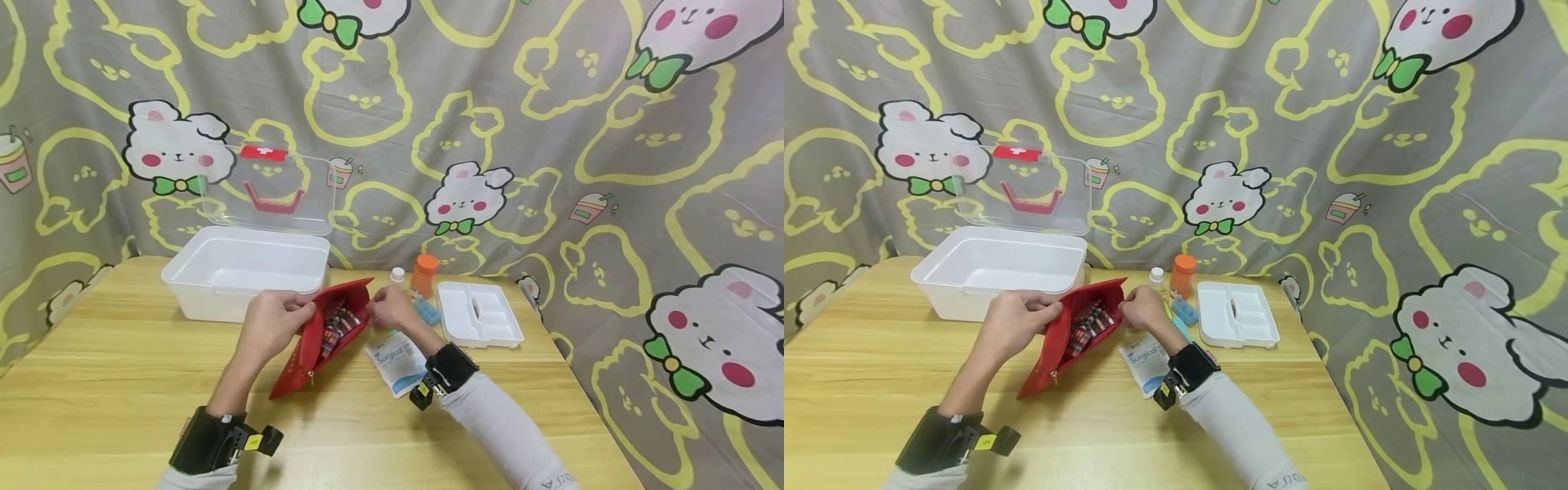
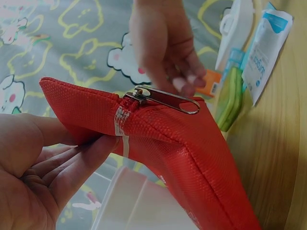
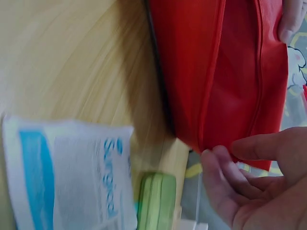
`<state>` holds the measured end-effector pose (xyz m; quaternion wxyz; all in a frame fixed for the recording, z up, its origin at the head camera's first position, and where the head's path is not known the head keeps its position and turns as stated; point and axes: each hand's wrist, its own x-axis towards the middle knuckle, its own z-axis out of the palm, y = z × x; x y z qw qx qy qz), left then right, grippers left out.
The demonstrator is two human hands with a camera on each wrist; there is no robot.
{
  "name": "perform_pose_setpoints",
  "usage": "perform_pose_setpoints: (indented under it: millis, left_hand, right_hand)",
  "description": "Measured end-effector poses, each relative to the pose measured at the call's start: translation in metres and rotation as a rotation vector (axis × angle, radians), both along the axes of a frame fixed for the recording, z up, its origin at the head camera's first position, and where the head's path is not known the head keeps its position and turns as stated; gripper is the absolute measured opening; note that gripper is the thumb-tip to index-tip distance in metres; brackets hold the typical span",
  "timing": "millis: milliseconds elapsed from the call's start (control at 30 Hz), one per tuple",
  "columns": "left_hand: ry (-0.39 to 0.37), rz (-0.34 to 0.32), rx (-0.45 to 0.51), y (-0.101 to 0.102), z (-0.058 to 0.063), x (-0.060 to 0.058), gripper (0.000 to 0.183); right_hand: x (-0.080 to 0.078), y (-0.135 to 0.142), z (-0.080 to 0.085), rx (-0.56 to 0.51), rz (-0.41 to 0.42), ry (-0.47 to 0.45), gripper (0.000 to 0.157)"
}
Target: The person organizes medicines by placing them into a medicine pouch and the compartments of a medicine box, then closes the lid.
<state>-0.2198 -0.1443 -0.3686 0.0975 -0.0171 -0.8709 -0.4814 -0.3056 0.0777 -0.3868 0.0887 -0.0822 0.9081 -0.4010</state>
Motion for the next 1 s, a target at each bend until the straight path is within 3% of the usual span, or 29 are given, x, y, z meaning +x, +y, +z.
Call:
perform_pose_setpoints:
  millis: [267,467,633,733,1000]
  left_hand:
    - [-0.005,0.001,0.007,0.000,0.002,0.000,0.024]
    - [-0.005,-0.005,0.014,0.000,0.002,0.000,0.025]
    - [-0.003,-0.004,0.016,0.001,0.001,0.000,0.024]
    - [-0.002,-0.003,0.011,0.001,0.001,0.000,0.024]
    - [0.001,-0.005,0.020,0.001,0.000,0.001,0.024]
  right_hand:
    - [0.002,0.033,-0.002,0.238,0.050,0.048,0.044]
    - [0.009,0.049,-0.002,0.456,0.044,-0.040,0.030]
    - [0.013,0.055,-0.010,0.587,0.035,-0.141,0.045]
    - [0.014,0.055,-0.015,0.621,0.034,-0.202,0.048]
    - [0.012,0.058,-0.021,0.616,0.037,-0.225,0.050]
